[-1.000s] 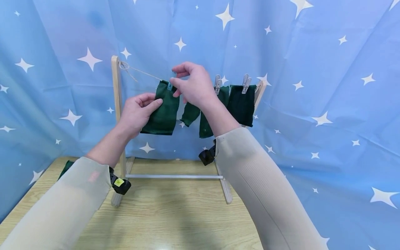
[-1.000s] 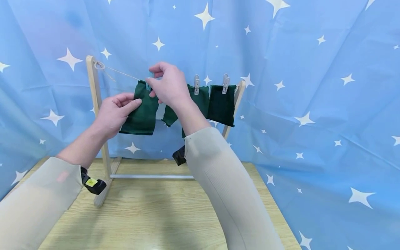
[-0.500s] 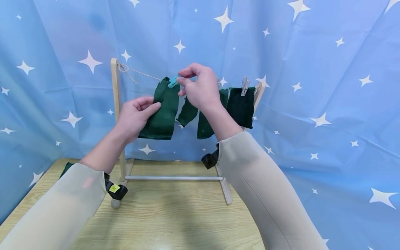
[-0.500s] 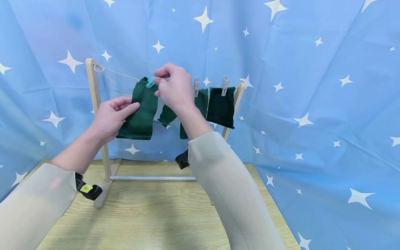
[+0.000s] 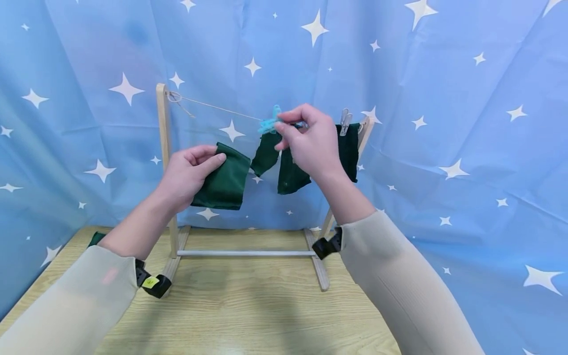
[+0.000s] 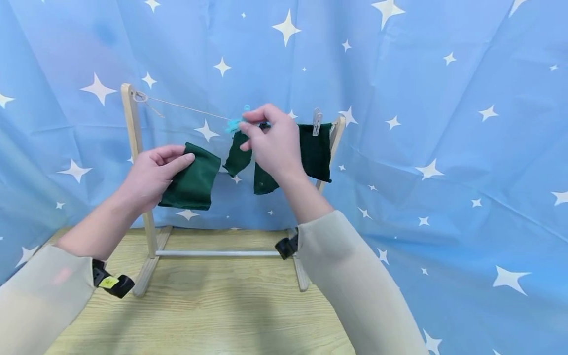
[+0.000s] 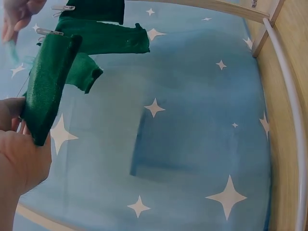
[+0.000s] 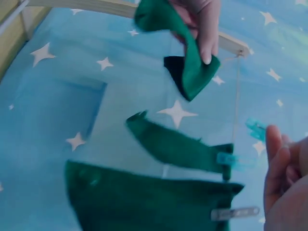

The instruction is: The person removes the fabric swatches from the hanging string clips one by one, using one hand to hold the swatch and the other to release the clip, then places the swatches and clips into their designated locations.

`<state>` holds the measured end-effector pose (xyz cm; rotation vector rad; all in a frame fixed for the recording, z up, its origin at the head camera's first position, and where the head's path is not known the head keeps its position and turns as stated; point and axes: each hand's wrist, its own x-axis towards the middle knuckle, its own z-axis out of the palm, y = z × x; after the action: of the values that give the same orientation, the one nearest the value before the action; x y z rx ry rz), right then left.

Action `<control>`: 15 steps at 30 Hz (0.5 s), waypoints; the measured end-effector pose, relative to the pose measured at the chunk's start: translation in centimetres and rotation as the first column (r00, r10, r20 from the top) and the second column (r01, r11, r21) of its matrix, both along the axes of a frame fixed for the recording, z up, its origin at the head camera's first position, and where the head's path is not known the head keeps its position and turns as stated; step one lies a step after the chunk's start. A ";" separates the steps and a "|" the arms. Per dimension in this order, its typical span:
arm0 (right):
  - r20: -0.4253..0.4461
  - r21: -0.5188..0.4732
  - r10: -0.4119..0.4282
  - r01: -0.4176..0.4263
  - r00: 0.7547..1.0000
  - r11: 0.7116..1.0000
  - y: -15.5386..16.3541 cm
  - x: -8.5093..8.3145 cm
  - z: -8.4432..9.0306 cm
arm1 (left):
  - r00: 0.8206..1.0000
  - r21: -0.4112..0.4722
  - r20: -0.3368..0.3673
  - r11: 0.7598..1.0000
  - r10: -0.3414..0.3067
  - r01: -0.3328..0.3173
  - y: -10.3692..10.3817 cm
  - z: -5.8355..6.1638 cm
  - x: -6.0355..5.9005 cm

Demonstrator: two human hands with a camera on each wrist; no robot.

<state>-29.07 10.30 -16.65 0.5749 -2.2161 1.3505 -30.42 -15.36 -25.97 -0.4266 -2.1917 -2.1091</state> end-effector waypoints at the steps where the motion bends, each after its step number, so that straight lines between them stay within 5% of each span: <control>1: 0.005 0.006 -0.003 0.003 1.000 1.000 0.6 0.2 -0.4 | 1.000 -0.003 0.007 1.000 -0.009 0.009 -0.1 -0.1 0.1; 15: 0.237 -0.020 -0.083 0.090 0.968 0.996 10.0 3.6 -8.8 | 0.989 -0.079 0.125 0.993 -0.082 0.092 -3.0 -3.4 2.8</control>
<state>-25.43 20.25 -25.50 0.3156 -2.3714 1.4696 -27.60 -18.32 -29.41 -0.4168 -2.3793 -2.1452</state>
